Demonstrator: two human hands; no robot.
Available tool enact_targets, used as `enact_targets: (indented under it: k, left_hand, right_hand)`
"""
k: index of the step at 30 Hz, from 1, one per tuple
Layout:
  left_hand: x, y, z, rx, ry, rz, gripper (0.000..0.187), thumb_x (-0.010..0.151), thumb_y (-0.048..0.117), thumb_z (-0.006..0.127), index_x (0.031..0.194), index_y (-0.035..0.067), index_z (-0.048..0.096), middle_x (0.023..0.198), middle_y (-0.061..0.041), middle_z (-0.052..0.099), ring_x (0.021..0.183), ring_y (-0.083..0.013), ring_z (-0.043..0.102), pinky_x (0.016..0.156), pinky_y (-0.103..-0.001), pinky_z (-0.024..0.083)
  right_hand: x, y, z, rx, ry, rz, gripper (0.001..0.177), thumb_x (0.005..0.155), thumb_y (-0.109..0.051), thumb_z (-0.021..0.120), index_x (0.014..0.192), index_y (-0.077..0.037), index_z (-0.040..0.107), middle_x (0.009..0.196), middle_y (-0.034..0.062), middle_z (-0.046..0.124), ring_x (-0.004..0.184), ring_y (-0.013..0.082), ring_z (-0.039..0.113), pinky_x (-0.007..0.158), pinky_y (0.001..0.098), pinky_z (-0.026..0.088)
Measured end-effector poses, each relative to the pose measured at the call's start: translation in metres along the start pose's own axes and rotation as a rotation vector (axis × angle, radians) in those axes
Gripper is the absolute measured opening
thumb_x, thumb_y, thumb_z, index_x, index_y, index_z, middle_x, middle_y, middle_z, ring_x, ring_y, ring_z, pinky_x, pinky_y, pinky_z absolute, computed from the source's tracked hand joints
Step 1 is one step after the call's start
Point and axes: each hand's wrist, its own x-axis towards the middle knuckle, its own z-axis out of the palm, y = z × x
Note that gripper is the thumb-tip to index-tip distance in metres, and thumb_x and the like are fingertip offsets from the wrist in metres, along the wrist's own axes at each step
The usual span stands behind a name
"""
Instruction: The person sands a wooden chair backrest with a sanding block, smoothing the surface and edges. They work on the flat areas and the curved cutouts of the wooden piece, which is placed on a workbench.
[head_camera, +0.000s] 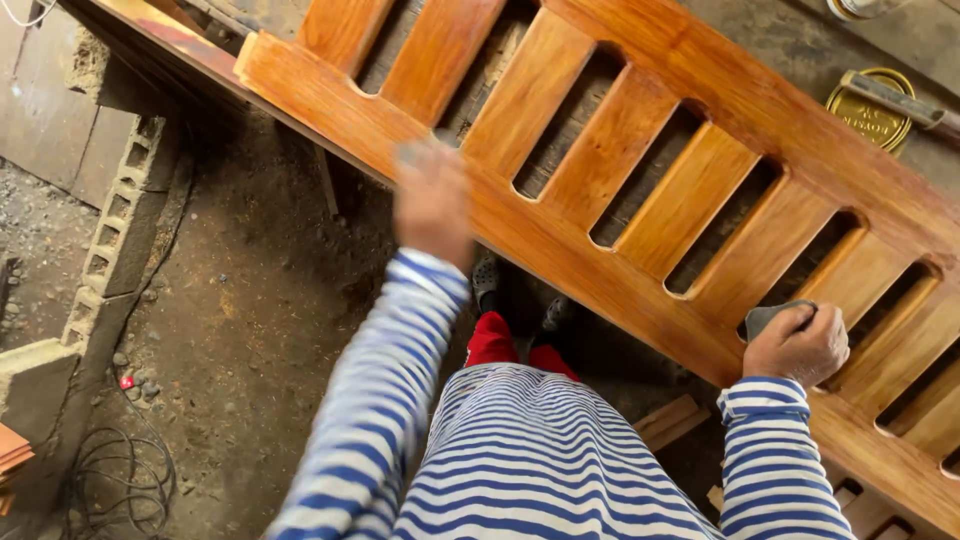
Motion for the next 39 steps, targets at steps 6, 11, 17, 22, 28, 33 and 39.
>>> enact_targets:
  k: [6,11,17,22,28,33,39]
  left_hand:
    - [-0.103,0.165,-0.035,-1.220,0.008,0.471,0.038,0.109,0.018,0.045,0.141,0.003,0.060,0.150,-0.011,0.057,0.147,-0.0330,0.046,0.126,-0.051,0.032]
    - [-0.022,0.019,0.006,-0.963,0.372,0.321,0.024,0.102,0.003,0.055,0.121,0.001,0.069,0.129,-0.020,0.068,0.126,-0.0379,0.062,0.120,-0.057,0.036]
    - [0.002,-0.036,0.066,-0.656,0.123,-0.244,0.034,0.109,0.015,0.052,0.141,0.003,0.058,0.144,-0.018,0.058,0.139,-0.0363,0.051,0.119,-0.048,0.037]
    - [-0.042,0.075,-0.030,-0.472,0.242,0.083,0.037,0.099,0.002,0.045,0.130,-0.012,0.060,0.133,-0.030,0.061,0.127,-0.0476,0.055,0.119,-0.061,0.037]
    - [-0.073,0.122,-0.038,-1.051,0.236,0.136,0.029,0.102,0.014,0.068,0.128,0.004,0.070,0.141,-0.010,0.063,0.137,-0.0310,0.054,0.118,-0.048,0.044]
    - [-0.043,0.109,-0.060,-1.197,0.296,0.043,0.020,0.097,0.027,0.070,0.099,0.009,0.078,0.104,-0.010,0.077,0.104,-0.0289,0.069,0.085,-0.044,0.052]
    - [-0.011,0.121,-0.033,-0.949,0.255,0.128,0.012,0.094,0.017,0.070,0.086,0.013,0.061,0.086,-0.006,0.054,0.081,-0.0259,0.051,0.073,-0.041,0.038]
  right_hand:
    - [0.000,-0.003,-0.001,0.010,0.000,0.011,0.017,0.106,-0.009,0.051,0.091,-0.002,0.055,0.088,0.0150,0.061,0.082,0.0394,0.058,0.074,0.0506,0.041]
    - [0.001,-0.003,0.002,0.004,0.032,-0.026,0.016,0.104,-0.008,0.052,0.090,-0.002,0.057,0.088,0.0146,0.062,0.081,0.0398,0.059,0.072,0.0502,0.041]
    - [0.000,-0.001,0.000,0.011,0.018,0.009,0.016,0.104,-0.008,0.051,0.090,-0.003,0.054,0.086,0.0135,0.059,0.079,0.0375,0.057,0.072,0.0489,0.041]
    - [-0.003,-0.002,-0.002,0.013,-0.001,0.009,0.017,0.106,-0.009,0.050,0.090,-0.003,0.052,0.086,0.0135,0.059,0.081,0.0377,0.057,0.073,0.0489,0.041]
    - [0.000,-0.002,0.001,-0.005,0.044,-0.039,0.019,0.105,-0.010,0.051,0.089,-0.003,0.059,0.088,0.0138,0.064,0.081,0.0395,0.060,0.071,0.0504,0.042]
    - [0.000,-0.006,-0.005,0.003,0.026,-0.043,0.020,0.107,-0.009,0.050,0.088,-0.002,0.052,0.086,0.0173,0.060,0.082,0.0424,0.058,0.071,0.0520,0.040]
    - [0.002,-0.006,-0.005,0.003,0.029,-0.033,0.020,0.104,-0.009,0.052,0.086,-0.002,0.051,0.084,0.0167,0.057,0.082,0.0420,0.058,0.070,0.0521,0.040]
